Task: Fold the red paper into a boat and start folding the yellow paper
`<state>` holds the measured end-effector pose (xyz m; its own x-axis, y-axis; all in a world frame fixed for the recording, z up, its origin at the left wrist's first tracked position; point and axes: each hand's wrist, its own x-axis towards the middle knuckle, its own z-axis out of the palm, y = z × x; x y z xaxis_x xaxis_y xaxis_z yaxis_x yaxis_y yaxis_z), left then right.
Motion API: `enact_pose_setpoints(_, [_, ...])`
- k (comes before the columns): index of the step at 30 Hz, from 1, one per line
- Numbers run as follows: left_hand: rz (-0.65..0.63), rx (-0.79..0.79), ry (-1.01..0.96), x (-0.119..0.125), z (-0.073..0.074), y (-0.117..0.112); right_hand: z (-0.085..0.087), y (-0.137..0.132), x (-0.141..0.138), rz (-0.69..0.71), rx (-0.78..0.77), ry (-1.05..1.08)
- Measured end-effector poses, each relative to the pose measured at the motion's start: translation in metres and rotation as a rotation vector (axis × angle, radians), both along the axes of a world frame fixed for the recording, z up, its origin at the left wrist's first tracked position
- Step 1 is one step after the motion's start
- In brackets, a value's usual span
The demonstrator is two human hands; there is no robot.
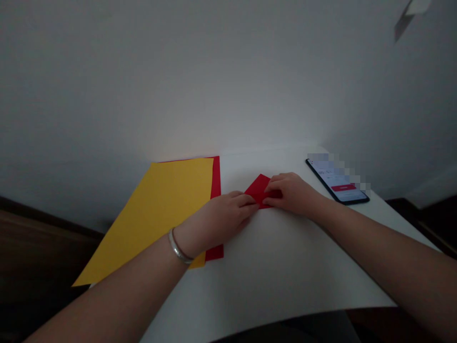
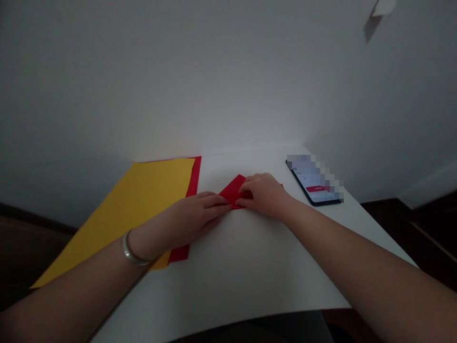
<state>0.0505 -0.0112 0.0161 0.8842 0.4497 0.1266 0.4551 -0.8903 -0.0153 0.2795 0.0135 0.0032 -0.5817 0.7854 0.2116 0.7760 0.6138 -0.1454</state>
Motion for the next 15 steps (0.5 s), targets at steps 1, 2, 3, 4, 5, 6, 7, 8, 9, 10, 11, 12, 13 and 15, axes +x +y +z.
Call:
enact_pose_setpoints(1, [0.008, -0.017, -0.006, 0.0, 0.001, 0.0, 0.0, 0.0, 0.0, -0.001, -0.006, 0.006])
enact_pose_setpoints(2, [0.015, -0.033, -0.01, 0.0, 0.002, 0.0, 0.0, 0.0, 0.0, -0.005, -0.012, 0.012])
enact_pose_setpoints(3, [0.02, -0.048, -0.01, 0.0, 0.003, 0.0, 0.0, 0.0, 0.0, -0.012, -0.016, 0.017])
enact_pose_setpoints(4, [0.022, -0.058, -0.007, 0.0, 0.004, 0.0, 0.0, -0.001, 0.0, -0.021, -0.019, 0.02])
enact_pose_setpoints(5, [0.024, -0.064, -0.001, 0.0, 0.005, 0.0, -0.001, -0.001, -0.001, -0.029, -0.024, 0.023])
enact_pose_setpoints(6, [0.025, -0.068, 0.006, 0.0, 0.006, -0.001, -0.001, 0.0, -0.001, -0.036, -0.032, 0.026])
enact_pose_setpoints(7, [0.027, -0.069, 0.016, -0.001, 0.006, -0.001, -0.001, 0.0, -0.001, -0.042, -0.04, 0.03])
enact_pose_setpoints(8, [0.029, -0.07, 0.028, -0.001, 0.007, -0.001, -0.002, 0.0, -0.001, -0.047, -0.048, 0.032])
enact_pose_setpoints(9, [0.032, -0.073, 0.041, -0.001, 0.008, -0.001, -0.002, 0.0, -0.001, -0.051, -0.056, 0.035])
enact_pose_setpoints(10, [0.036, -0.078, 0.051, -0.002, 0.008, -0.002, -0.002, 0.0, -0.001, -0.054, -0.062, 0.037])
enact_pose_setpoints(11, [0.041, -0.086, 0.061, -0.002, 0.009, -0.002, -0.002, 0.001, -0.001, -0.053, -0.067, 0.039])
enact_pose_setpoints(12, [0.045, -0.095, 0.069, -0.003, 0.01, -0.002, -0.003, 0.001, -0.001, -0.051, -0.07, 0.042])
enact_pose_setpoints(13, [0.05, -0.103, 0.074, -0.004, 0.01, -0.003, -0.003, 0.001, -0.001, -0.049, -0.073, 0.045])
enact_pose_setpoints(15, [0.06, -0.113, 0.085, -0.006, 0.011, -0.004, -0.003, 0.001, -0.001, -0.046, -0.082, 0.052])
